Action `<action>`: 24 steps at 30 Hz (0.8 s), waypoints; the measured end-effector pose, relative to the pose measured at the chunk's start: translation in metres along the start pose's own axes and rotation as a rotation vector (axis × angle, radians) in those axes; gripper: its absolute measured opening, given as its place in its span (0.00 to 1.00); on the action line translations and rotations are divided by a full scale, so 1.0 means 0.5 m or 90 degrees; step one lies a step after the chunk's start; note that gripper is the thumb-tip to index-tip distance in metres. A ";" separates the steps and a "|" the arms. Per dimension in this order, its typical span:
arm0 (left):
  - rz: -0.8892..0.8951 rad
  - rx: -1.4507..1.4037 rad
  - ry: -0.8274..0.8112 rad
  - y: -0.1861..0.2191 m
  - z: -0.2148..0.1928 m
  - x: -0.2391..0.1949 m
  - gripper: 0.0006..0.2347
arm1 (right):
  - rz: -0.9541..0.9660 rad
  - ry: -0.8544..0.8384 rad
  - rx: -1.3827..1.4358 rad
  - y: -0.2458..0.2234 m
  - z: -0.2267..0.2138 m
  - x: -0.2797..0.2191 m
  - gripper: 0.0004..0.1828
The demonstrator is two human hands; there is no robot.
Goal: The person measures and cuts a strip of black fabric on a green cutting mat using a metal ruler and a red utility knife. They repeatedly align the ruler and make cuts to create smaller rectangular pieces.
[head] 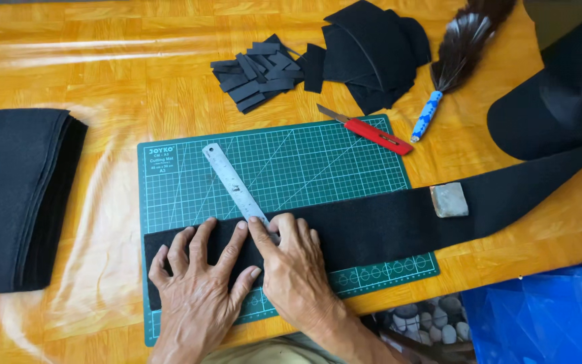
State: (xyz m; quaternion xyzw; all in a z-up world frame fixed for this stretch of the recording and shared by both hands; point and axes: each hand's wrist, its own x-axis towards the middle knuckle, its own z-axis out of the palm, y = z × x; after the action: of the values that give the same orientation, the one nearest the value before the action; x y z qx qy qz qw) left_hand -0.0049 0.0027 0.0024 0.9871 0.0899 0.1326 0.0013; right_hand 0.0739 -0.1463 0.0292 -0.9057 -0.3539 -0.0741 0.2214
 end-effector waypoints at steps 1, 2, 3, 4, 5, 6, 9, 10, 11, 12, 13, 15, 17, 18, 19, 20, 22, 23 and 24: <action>-0.005 0.002 0.000 0.002 0.000 0.001 0.29 | -0.004 -0.001 0.002 -0.002 -0.001 0.003 0.28; 0.001 0.003 0.018 0.002 0.001 0.001 0.28 | 0.002 0.010 0.059 -0.005 -0.002 0.007 0.27; 0.005 0.006 0.035 0.002 0.000 0.001 0.27 | 0.005 0.020 0.118 -0.008 -0.002 0.011 0.27; -0.003 0.011 0.035 0.002 -0.001 -0.001 0.27 | -0.001 0.018 0.123 -0.013 -0.001 0.014 0.27; -0.003 0.007 0.038 0.003 -0.001 0.000 0.26 | 0.020 -0.008 0.159 -0.017 -0.001 0.017 0.27; -0.004 0.003 0.042 0.005 0.000 0.001 0.25 | 0.041 -0.034 0.194 -0.019 -0.001 0.020 0.26; -0.011 -0.009 0.037 0.005 0.000 0.002 0.24 | 0.001 0.004 0.207 -0.021 0.017 0.016 0.23; -0.010 -0.009 0.038 0.003 0.001 0.000 0.24 | 0.002 0.005 0.206 -0.019 0.014 0.012 0.23; -0.007 -0.009 0.039 0.003 0.003 0.000 0.25 | 0.012 0.002 0.246 -0.014 0.010 0.011 0.26; -0.003 -0.009 0.040 0.002 0.006 -0.001 0.27 | 0.022 -0.002 0.287 -0.010 0.008 0.011 0.30; -0.005 -0.010 0.038 0.002 0.003 0.000 0.27 | 0.022 -0.005 0.288 -0.003 0.006 0.011 0.30; -0.002 0.007 0.053 0.003 -0.002 0.002 0.28 | 0.019 0.015 0.166 0.012 0.004 0.010 0.18; 0.001 0.003 0.048 0.003 -0.004 0.003 0.27 | 0.026 0.003 0.094 0.022 -0.010 0.012 0.18; 0.003 0.000 0.045 0.002 -0.006 0.003 0.27 | 0.030 -0.006 0.023 0.027 -0.017 0.014 0.19; 0.001 0.001 0.047 0.002 -0.007 0.004 0.27 | 0.028 -0.006 0.023 0.038 -0.018 0.010 0.19; 0.005 -0.003 0.054 0.001 -0.008 0.004 0.27 | 0.063 0.011 0.001 0.050 -0.019 0.005 0.18; -0.002 -0.005 0.065 0.001 -0.007 0.008 0.27 | 0.086 0.026 -0.020 0.086 -0.016 0.002 0.18; 0.004 -0.008 0.070 0.001 -0.008 0.007 0.27 | 0.094 0.035 -0.024 0.106 -0.014 -0.005 0.17; 0.011 -0.011 0.075 0.001 -0.008 0.006 0.26 | 0.102 0.044 -0.028 0.128 -0.012 -0.012 0.17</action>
State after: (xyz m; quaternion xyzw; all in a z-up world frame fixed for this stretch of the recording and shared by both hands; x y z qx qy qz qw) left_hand -0.0029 0.0028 0.0071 0.9782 0.0803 0.1914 0.0034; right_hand 0.1127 -0.1942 0.0105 -0.9326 -0.2706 -0.0954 0.2188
